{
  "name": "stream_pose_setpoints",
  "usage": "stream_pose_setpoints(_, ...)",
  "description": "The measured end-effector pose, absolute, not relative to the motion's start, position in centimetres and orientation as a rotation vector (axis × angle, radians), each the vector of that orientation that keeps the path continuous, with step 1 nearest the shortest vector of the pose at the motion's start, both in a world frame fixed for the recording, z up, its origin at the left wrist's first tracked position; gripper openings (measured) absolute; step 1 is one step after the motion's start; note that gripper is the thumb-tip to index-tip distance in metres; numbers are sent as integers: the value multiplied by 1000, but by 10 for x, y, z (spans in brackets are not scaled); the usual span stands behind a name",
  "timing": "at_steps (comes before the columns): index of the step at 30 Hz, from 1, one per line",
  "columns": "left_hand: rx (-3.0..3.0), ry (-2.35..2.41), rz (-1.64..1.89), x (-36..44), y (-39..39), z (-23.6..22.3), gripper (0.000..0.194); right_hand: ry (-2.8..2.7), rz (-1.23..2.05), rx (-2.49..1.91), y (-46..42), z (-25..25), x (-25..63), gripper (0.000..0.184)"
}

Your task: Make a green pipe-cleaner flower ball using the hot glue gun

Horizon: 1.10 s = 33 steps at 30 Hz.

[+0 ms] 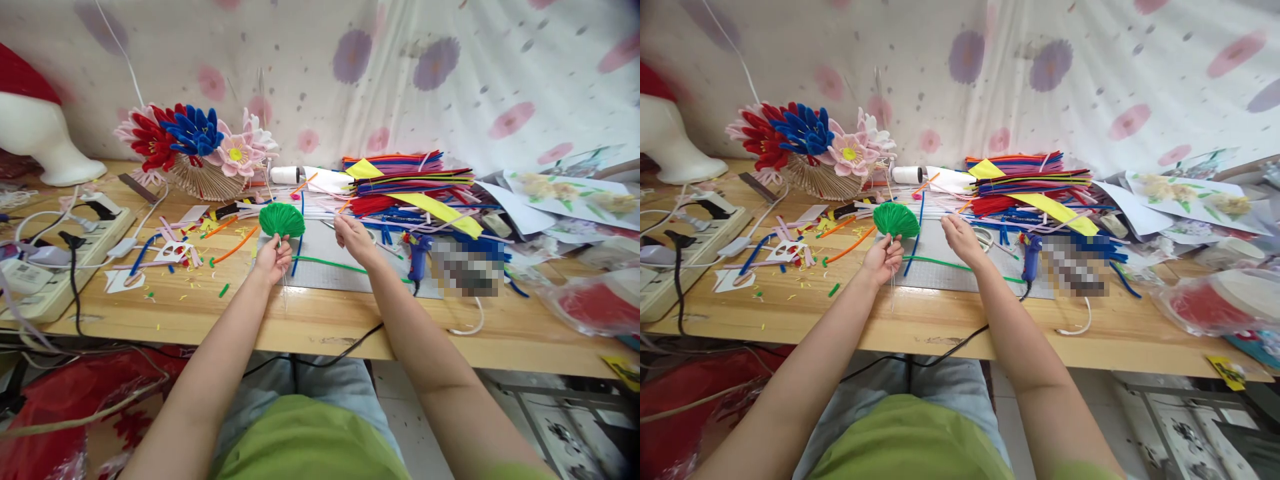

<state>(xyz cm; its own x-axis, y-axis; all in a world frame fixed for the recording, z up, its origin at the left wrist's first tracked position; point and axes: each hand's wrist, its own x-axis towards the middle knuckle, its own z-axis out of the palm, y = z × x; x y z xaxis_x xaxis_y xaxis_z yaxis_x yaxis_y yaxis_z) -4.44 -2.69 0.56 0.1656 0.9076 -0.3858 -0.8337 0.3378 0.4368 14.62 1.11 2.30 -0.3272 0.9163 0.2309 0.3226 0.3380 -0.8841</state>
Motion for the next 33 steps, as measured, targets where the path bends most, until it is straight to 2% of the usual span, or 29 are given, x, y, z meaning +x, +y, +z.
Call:
stream_pose_setpoints(2, 97, 599, 1225, -46, -27, 6, 36, -1977, 1017, -1131, 4, 30, 163, 42)
stream_pose_setpoints(5, 90, 550, 1211, -47, -27, 5, 33, -2137, 1258, -1089, -7, 31, 190, 30)
stream_pose_setpoints(9, 98, 537, 1197, -49, -26, 2, 30, -2044, 1623, -1196, -24, 26, 231, 46)
stream_pose_setpoints(13, 96, 566, 1187, -49, -25, 0, 28, -1926, 1720, -1456, -46, 31, 274, 47)
stream_pose_setpoints(18, 134, 646, 1183, -47, -24, -2, 25, -1812, 1554, -1731, -65, 41, 303, 43)
stream_pose_setpoints(22, 210, 712, 1209, -47, -24, -2, 24, -1919, 1407, -1674, -63, 39, 291, 40)
stream_pose_setpoints(28, 320, 736, 1171, -40, -28, 3, 35, -1850, 909, -1321, -28, 27, 210, 39)
stream_pose_setpoints(33, 386, 823, 1105, -32, -32, 5, 37, -1827, 908, -1080, 12, 24, 129, 50)
